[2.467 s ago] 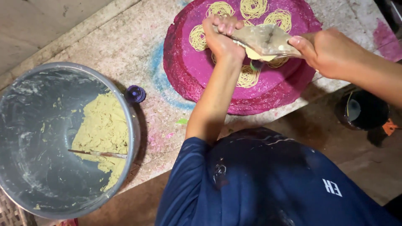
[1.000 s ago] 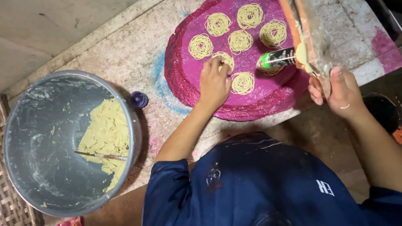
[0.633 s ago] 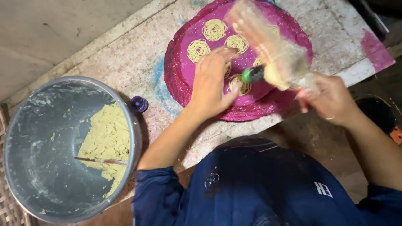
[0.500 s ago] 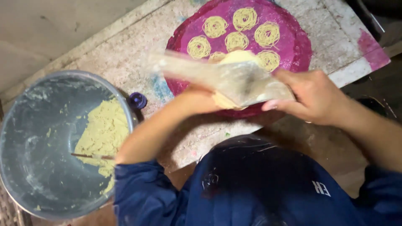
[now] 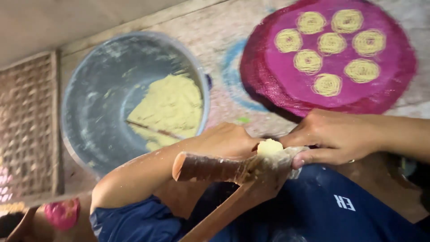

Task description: The person uses a handheld extruder to press dough into spiral shapes onto a pink tray. They repeatedly scoop dough from a large metal bowl, load it into the extruder, and form spirals on the tray.

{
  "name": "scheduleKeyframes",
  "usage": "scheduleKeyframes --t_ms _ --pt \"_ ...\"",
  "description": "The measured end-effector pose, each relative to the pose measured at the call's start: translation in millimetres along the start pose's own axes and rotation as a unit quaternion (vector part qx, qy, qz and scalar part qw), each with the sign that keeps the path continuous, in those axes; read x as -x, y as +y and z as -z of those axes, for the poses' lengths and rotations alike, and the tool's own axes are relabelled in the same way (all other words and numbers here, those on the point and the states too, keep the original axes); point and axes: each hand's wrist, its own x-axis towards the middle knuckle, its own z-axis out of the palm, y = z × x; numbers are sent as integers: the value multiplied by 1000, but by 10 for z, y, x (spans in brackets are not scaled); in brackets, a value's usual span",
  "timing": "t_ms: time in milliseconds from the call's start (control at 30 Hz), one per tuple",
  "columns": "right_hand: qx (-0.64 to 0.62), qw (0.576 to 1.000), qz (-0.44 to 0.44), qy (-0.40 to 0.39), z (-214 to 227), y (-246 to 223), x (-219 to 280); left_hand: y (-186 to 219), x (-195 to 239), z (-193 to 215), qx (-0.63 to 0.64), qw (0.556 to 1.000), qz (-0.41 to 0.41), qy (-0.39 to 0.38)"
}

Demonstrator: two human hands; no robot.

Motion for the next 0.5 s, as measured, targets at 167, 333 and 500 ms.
scheduleKeyframes --t_ms 167,333,500 --pt "96 994 47 -16 -141 146 -491 -865 1101 -324 -110 986 84 88" --pt "455 862 155 161 108 153 -1173 -2016 2253 -577 396 847 176 306" --pt "709 635 236 196 664 283 -2144 -2412 2445 -856 746 636 -100 170"
